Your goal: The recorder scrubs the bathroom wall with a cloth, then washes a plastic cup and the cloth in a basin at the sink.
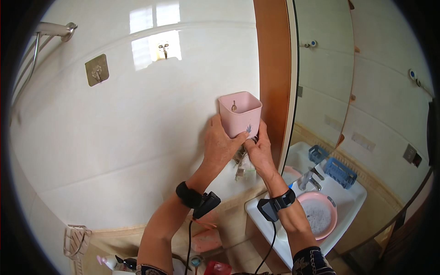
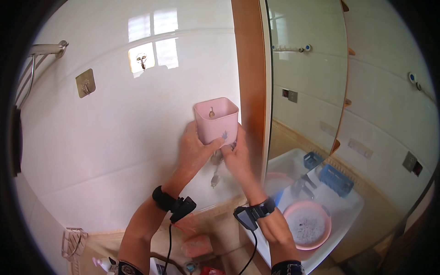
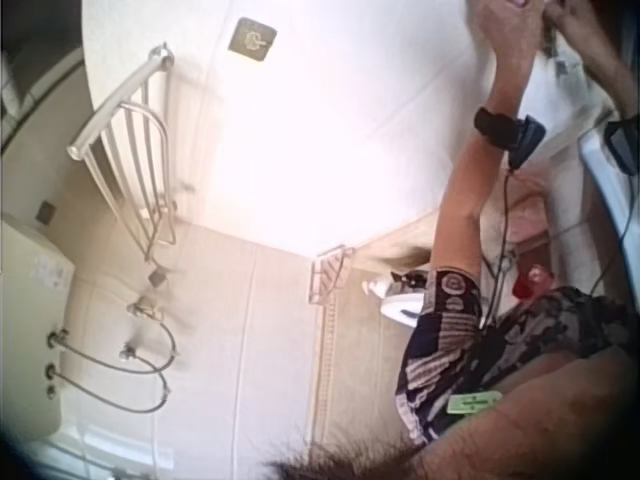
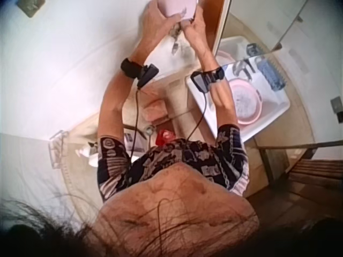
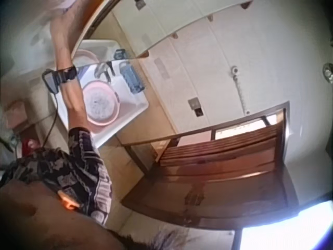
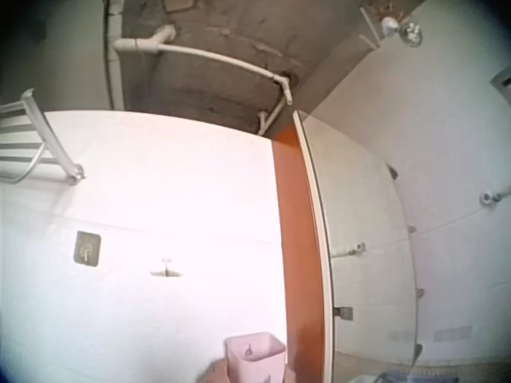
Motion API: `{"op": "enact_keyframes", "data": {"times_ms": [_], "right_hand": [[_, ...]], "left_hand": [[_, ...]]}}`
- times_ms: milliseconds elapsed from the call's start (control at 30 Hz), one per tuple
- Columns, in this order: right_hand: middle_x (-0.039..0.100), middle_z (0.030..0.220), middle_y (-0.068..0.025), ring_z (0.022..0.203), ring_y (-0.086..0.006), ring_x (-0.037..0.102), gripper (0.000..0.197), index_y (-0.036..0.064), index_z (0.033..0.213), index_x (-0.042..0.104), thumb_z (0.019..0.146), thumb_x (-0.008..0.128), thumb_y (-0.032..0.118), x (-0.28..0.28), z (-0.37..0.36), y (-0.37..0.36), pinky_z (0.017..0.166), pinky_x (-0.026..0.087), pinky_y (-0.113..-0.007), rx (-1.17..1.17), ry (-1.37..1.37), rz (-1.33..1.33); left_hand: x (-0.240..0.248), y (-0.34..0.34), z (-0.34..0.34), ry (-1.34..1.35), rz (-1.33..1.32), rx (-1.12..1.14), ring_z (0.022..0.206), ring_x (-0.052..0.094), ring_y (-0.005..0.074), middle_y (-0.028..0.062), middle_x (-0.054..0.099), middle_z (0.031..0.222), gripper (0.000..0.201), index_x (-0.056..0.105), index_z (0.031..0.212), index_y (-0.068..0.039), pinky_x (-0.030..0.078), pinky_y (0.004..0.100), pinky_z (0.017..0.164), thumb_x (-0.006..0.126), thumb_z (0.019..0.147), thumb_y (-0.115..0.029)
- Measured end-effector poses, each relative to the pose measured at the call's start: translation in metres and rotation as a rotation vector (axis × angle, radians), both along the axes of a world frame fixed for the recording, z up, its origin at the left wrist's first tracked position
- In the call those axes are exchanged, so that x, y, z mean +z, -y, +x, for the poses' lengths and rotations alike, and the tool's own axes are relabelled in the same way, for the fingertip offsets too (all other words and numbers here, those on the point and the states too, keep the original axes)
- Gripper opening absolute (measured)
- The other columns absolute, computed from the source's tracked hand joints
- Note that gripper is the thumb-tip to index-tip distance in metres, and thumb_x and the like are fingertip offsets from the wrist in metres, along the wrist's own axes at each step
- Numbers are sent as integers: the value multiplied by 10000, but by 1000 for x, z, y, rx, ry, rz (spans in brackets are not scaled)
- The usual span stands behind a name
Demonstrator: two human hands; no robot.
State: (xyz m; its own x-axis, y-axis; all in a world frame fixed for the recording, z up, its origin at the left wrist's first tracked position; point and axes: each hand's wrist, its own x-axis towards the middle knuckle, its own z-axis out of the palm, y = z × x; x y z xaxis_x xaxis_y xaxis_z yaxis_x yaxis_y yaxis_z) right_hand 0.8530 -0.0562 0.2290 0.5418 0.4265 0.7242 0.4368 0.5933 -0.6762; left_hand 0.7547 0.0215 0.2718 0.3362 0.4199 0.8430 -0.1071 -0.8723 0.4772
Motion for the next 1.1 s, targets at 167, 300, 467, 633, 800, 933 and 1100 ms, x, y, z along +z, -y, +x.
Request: {"op": "enact_keyframes", "data": {"times_ms": [167,300,467,633,800,933,1100], "right_hand": [[435,1253,-129,1172,-201,448,640,33,1378,293,781,496,-72,-4,-6,8,982,365,-315,19,-20,-26],[410,1282,-137,1205,-222,425,675,22,1396,249,767,469,-83,-16,-22,24,1022,335,-333,-33,-3,-41],[402,1310,-160,1232,-260,408,694,10,1399,248,739,443,-83,-52,-44,61,1034,322,-346,-18,88,-86],[461,1255,-129,1175,-240,466,640,11,1341,336,733,529,-42,-98,-45,99,1003,353,-338,38,117,-285],[531,1099,-70,1071,-163,507,409,5,1139,473,740,520,-73,-127,-34,120,961,380,-293,53,-197,-360],[551,1055,-59,1048,-147,511,349,-2,1107,500,762,520,-54,-132,-40,135,936,388,-280,31,-260,-408],[593,972,-41,906,-116,543,277,18,1033,553,760,553,65,-143,-42,151,832,421,-245,32,-361,-395]], "left_hand": [[-7,1,-2,-56,-3,2,936,612,245,184,591,1014,586,454,1118,73,505,348,777,768,662,-118],[-29,-1,-6,-33,-136,-268,1004,577,218,156,554,1104,647,394,1206,43,488,341,839,756,682,-73],[-64,20,-41,22,-55,-414,999,552,252,148,499,1096,742,355,1215,26,468,386,843,797,631,-94],[-98,24,-70,-72,82,-391,1076,543,297,201,461,1225,849,349,1240,-17,470,353,877,873,579,-114],[-101,31,-79,51,158,-443,1124,500,323,206,448,1245,884,354,1245,-36,442,389,923,890,548,-129],[-103,40,-79,31,136,-467,1114,496,335,202,441,1255,860,373,1235,-41,440,404,920,885,549,-124],[-102,51,-78,11,139,-418,1068,507,348,192,476,1222,808,408,1206,-40,451,403,889,868,545,-112]]}}
